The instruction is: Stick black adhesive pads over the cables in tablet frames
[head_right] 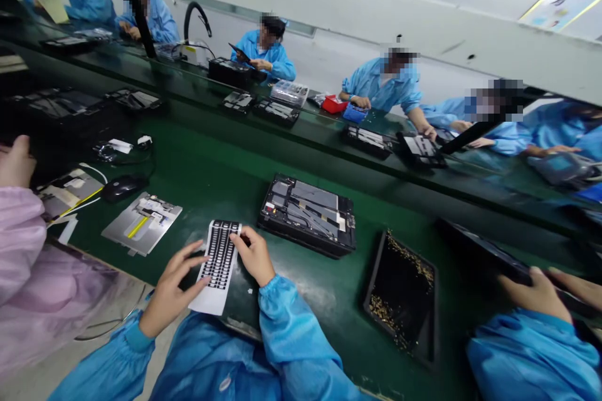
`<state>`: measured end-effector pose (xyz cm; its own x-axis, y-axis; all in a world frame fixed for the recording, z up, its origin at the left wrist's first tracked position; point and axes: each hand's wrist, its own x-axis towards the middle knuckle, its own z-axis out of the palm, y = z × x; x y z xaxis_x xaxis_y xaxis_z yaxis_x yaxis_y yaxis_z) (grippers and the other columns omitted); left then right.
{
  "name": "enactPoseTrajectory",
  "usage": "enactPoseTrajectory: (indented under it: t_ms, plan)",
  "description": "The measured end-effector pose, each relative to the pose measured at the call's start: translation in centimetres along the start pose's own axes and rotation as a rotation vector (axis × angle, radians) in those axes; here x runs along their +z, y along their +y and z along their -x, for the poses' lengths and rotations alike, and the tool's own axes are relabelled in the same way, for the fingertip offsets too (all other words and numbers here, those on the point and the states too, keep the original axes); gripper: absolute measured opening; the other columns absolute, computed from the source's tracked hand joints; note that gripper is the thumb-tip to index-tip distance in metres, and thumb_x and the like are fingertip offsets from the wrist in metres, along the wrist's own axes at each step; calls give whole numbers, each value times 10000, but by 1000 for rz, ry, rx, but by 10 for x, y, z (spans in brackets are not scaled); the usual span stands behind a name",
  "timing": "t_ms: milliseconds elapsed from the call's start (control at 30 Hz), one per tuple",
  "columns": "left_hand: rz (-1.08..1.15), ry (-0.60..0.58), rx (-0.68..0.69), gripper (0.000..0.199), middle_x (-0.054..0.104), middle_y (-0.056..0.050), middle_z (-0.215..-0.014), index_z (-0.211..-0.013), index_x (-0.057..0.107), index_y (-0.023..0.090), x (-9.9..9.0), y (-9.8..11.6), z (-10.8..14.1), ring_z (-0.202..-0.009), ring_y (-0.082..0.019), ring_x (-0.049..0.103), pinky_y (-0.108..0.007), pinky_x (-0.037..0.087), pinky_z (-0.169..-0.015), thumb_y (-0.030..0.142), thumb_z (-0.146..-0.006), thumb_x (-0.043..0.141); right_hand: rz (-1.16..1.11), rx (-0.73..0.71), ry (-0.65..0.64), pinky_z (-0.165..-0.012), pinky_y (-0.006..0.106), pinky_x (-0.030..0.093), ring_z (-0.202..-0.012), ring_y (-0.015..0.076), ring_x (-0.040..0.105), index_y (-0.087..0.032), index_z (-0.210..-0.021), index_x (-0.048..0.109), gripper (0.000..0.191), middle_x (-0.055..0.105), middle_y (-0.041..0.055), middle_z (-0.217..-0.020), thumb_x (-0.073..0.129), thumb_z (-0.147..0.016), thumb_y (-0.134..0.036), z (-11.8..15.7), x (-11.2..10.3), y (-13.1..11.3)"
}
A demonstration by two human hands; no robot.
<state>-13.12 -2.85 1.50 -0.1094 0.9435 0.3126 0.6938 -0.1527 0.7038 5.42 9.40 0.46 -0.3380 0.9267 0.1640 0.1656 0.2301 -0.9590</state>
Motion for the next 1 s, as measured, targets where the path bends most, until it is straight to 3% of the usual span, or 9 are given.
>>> enactPoseTrajectory:
  t_ms: [67,133,233,300,400,533,733,867,1000]
  plan:
    - [102,120,-113,275,671,-93,-1153,-957,702,226,-7,8,-10,-1134,-250,626,-424,512,-1025,478,-928,596,-46,-60,-42,-882,322,534,-971,202,667,-207,-817,642,258,718,75,-1055,594,-908,-443,12,-7,-16]
    - [243,44,-144,388,688,-89,-1041,-904,696,215,-14,16,-21,-1043,-242,649,-405,525,-975,566,-941,535,-56,-163,-79,-972,361,508,-1117,239,644,-207,-770,642,202,685,99,-1209,628,-877,-378,24,-15,-37]
    - [461,-148,-95,551,678,-114,-1179,-1069,699,216,-21,32,-32,-1140,-274,629,-409,506,-1020,701,-902,498,-11,-265,-131,-909,346,530,-999,227,682,-219,-755,667,110,731,72,-1027,632,-846,-270,39,-24,-61]
    - [537,-133,-111,588,648,-123,-1262,-1196,649,225,-19,41,-33,-1208,-290,601,-415,493,-1055,697,-848,600,1,-266,-140,-865,327,538,-907,208,691,-229,-783,687,90,737,44,-910,622,-846,-229,44,-28,-67]
    - [563,-67,-190,640,637,-115,-1282,-1343,539,251,-9,49,-27,-1195,-274,610,-411,512,-1040,543,-811,742,-41,-251,-143,-880,333,541,-973,215,693,-226,-831,696,81,742,64,-1045,629,-870,-251,48,-32,-63]
    - [546,-72,-189,724,671,-73,-1205,-1486,424,325,-1,53,-16,-1076,-227,656,-392,535,-995,455,-846,736,-53,-196,-158,-794,292,560,-853,188,707,-232,-838,692,110,748,32,-922,638,-911,-294,58,-37,-57]
    - [279,-51,-5,261,634,-54,-887,-1092,759,373,-5,78,-3,-841,-181,619,-317,551,-768,490,-865,705,75,-320,-87,-726,283,551,-803,194,680,-266,-875,695,47,699,34,-879,666,-910,-255,80,-55,-53]
    - [278,21,11,180,651,-93,-1199,-957,794,360,-8,99,-7,-1115,-253,597,-420,504,-980,482,-838,737,112,-356,161,-683,299,538,-788,214,645,-260,-892,611,257,642,39,-878,810,-767,-364,80,-62,-45]
    - [567,-77,-175,305,722,-88,-926,-878,775,217,-4,104,-23,-893,-215,667,-343,537,-847,514,-840,718,67,-147,-49,-621,272,514,-689,183,618,-231,-965,658,240,661,30,-819,685,-873,-451,74,-57,-50]
